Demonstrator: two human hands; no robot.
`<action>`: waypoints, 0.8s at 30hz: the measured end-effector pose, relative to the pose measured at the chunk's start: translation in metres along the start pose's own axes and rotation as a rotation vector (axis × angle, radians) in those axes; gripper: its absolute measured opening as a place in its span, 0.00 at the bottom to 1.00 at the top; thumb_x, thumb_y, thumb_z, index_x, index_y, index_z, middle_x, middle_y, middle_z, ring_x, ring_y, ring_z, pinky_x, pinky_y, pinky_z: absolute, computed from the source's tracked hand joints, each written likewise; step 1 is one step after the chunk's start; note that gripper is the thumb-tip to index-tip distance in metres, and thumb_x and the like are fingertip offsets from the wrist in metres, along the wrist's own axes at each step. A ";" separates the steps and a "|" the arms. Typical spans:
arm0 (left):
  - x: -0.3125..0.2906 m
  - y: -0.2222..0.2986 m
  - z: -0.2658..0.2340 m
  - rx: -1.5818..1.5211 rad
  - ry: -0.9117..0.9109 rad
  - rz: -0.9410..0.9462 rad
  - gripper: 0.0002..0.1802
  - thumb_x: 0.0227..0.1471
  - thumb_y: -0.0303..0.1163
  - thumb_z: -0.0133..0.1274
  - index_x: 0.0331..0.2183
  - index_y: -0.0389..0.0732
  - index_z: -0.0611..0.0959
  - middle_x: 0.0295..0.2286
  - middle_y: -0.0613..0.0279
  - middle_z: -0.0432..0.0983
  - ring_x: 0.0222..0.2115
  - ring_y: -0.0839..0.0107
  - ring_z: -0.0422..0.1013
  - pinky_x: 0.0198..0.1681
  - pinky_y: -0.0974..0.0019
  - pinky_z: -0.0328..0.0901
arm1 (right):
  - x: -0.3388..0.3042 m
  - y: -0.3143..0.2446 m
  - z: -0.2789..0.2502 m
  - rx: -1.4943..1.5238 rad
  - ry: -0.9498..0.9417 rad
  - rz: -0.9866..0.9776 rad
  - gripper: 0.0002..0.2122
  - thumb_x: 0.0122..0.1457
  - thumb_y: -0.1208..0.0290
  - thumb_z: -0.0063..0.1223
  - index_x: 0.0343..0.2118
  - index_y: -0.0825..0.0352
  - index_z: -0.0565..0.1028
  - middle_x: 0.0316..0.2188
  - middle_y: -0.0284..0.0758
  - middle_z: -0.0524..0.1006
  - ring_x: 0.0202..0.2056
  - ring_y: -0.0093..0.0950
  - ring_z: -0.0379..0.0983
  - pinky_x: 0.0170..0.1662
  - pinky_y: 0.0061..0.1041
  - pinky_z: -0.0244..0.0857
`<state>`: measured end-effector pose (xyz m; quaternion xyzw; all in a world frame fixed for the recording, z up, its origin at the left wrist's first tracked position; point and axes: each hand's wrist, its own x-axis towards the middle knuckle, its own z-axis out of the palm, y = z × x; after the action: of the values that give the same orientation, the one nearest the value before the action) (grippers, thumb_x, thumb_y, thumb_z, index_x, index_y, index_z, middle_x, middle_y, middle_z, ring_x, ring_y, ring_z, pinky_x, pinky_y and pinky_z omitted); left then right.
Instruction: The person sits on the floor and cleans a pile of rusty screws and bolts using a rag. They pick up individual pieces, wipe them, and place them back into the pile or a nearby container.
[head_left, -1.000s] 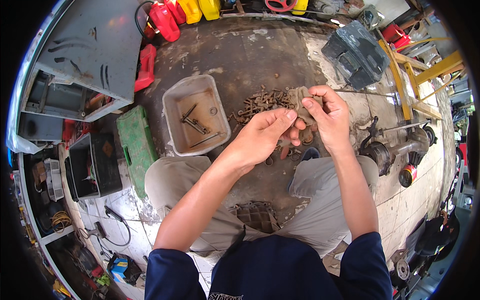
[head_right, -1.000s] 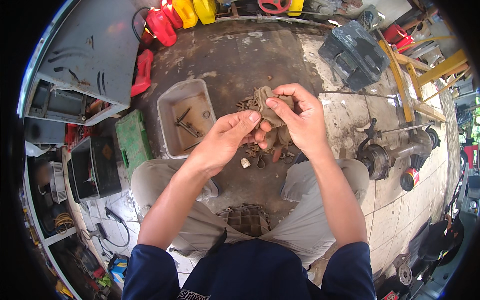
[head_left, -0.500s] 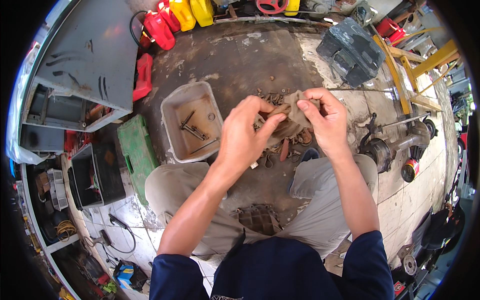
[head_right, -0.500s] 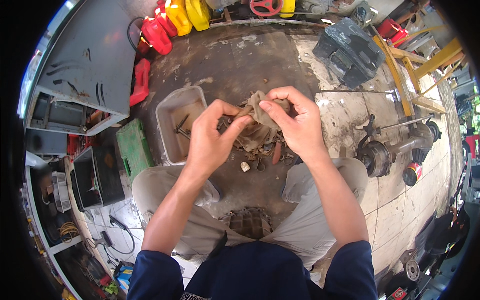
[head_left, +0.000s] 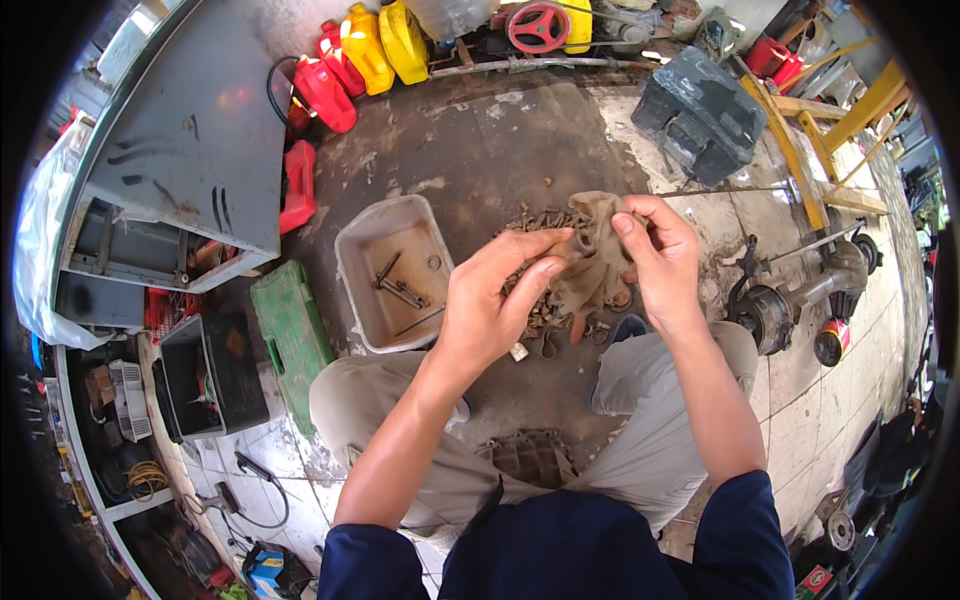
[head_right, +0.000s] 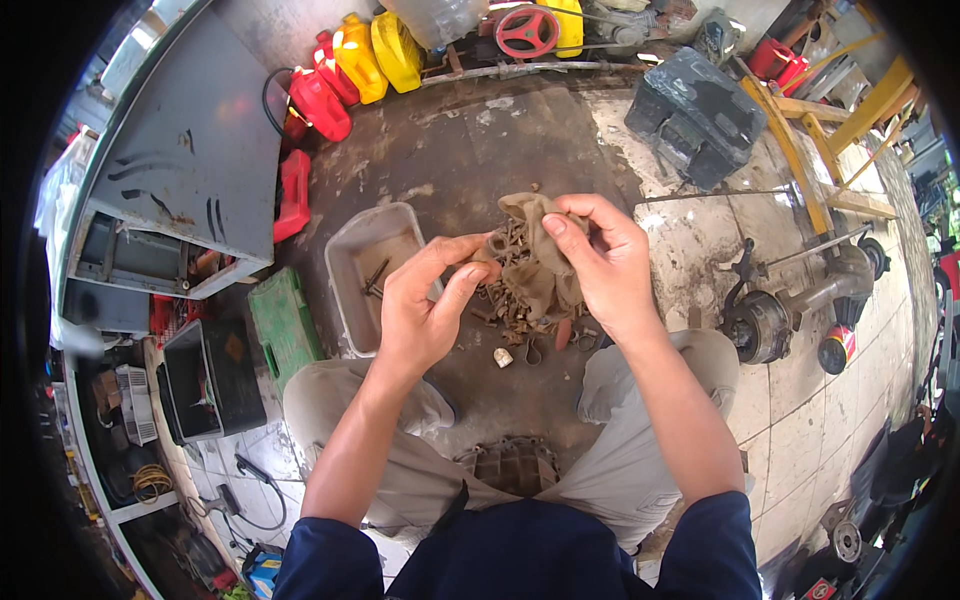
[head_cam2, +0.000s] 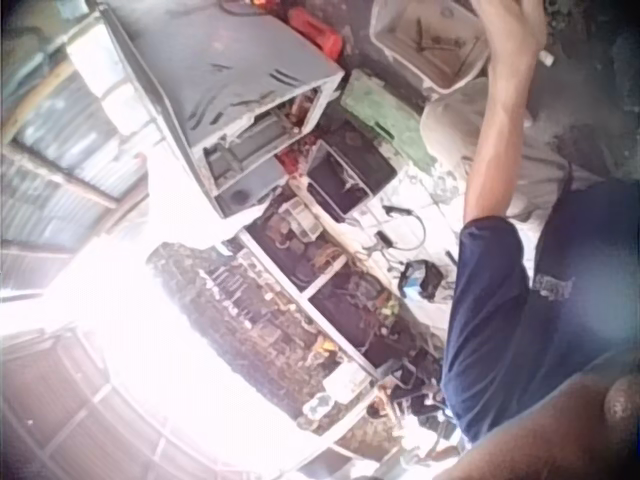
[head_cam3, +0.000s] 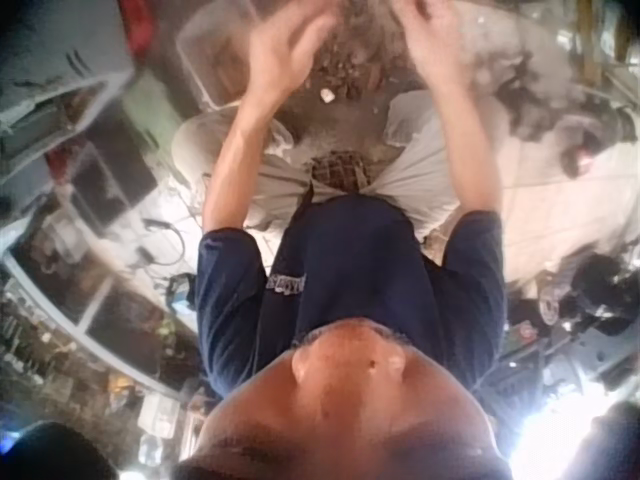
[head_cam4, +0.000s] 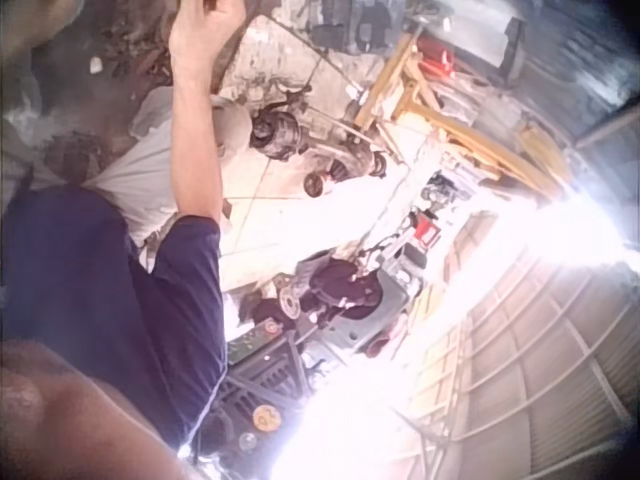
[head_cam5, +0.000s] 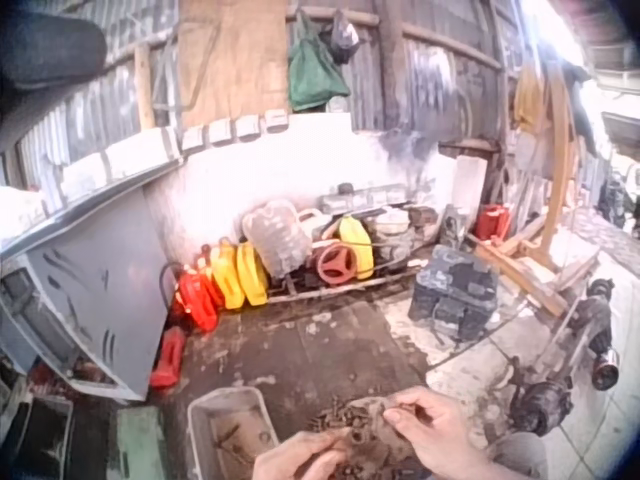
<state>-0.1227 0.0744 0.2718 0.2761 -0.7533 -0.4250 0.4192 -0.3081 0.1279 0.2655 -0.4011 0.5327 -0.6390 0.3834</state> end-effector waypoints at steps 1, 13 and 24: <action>-0.003 0.002 0.002 -0.035 -0.010 -0.050 0.09 0.54 0.24 0.52 0.38 0.30 0.79 0.33 0.56 0.79 0.33 0.70 0.75 0.39 0.70 0.68 | -0.001 0.001 0.002 0.031 -0.011 -0.027 0.07 0.58 0.76 0.56 0.38 0.69 0.76 0.29 0.24 0.74 0.29 0.10 0.65 0.32 0.12 0.59; -0.010 -0.016 0.015 -0.393 -0.042 -0.279 0.10 0.57 0.27 0.52 0.39 0.31 0.78 0.31 0.55 0.78 0.33 0.73 0.74 0.37 0.70 0.67 | -0.002 0.011 0.006 -0.091 -0.175 -0.186 0.09 0.55 0.78 0.58 0.39 0.72 0.77 0.38 0.34 0.76 0.36 0.17 0.71 0.37 0.16 0.66; -0.010 -0.017 0.016 -0.241 0.065 -0.348 0.08 0.56 0.26 0.52 0.37 0.31 0.77 0.34 0.57 0.77 0.32 0.75 0.73 0.36 0.71 0.67 | -0.002 0.003 0.008 -0.426 -0.297 -0.337 0.11 0.55 0.79 0.57 0.42 0.70 0.78 0.45 0.37 0.73 0.43 0.27 0.73 0.46 0.24 0.67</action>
<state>-0.1306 0.0798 0.2484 0.3634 -0.6242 -0.5687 0.3936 -0.2996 0.1266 0.2629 -0.6440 0.5188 -0.5020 0.2532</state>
